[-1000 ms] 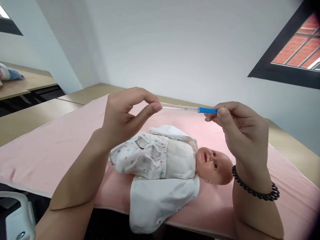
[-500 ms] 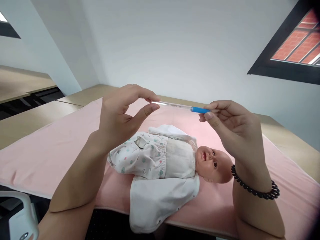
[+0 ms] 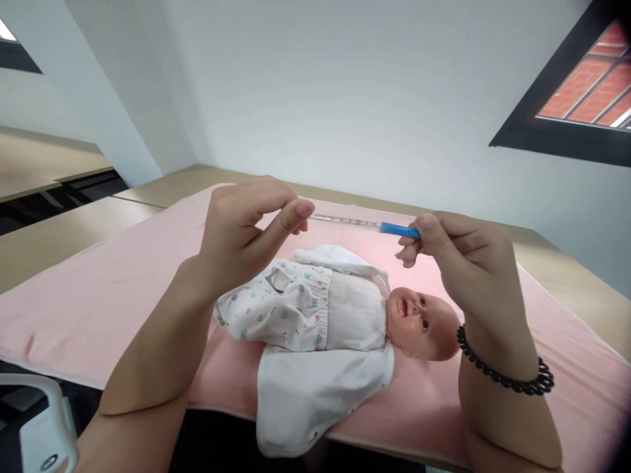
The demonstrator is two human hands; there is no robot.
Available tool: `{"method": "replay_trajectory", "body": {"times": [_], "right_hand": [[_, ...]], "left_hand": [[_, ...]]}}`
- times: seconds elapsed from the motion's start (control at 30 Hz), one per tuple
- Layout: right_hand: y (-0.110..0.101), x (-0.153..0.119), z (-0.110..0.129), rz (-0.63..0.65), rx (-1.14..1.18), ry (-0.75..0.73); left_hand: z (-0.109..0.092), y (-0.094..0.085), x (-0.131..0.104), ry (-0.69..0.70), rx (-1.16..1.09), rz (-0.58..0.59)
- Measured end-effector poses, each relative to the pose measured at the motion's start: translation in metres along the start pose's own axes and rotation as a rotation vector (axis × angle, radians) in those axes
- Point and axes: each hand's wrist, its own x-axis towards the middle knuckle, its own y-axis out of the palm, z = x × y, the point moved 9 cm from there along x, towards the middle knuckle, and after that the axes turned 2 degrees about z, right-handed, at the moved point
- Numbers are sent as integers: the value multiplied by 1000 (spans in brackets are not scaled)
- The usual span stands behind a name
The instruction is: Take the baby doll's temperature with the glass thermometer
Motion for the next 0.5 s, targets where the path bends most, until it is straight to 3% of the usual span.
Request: {"method": "replay_trajectory", "body": {"times": [0.37, 0.43, 0.5], "right_hand": [[1, 5, -7, 37, 46, -34], [-3, 8, -10, 49, -60, -84], [-15, 13, -16, 13, -415, -128]], "left_hand": [[4, 0, 0, -18, 84, -10], [7, 2, 0, -19, 83, -2], [9, 4, 0, -12, 70, -13]]}}
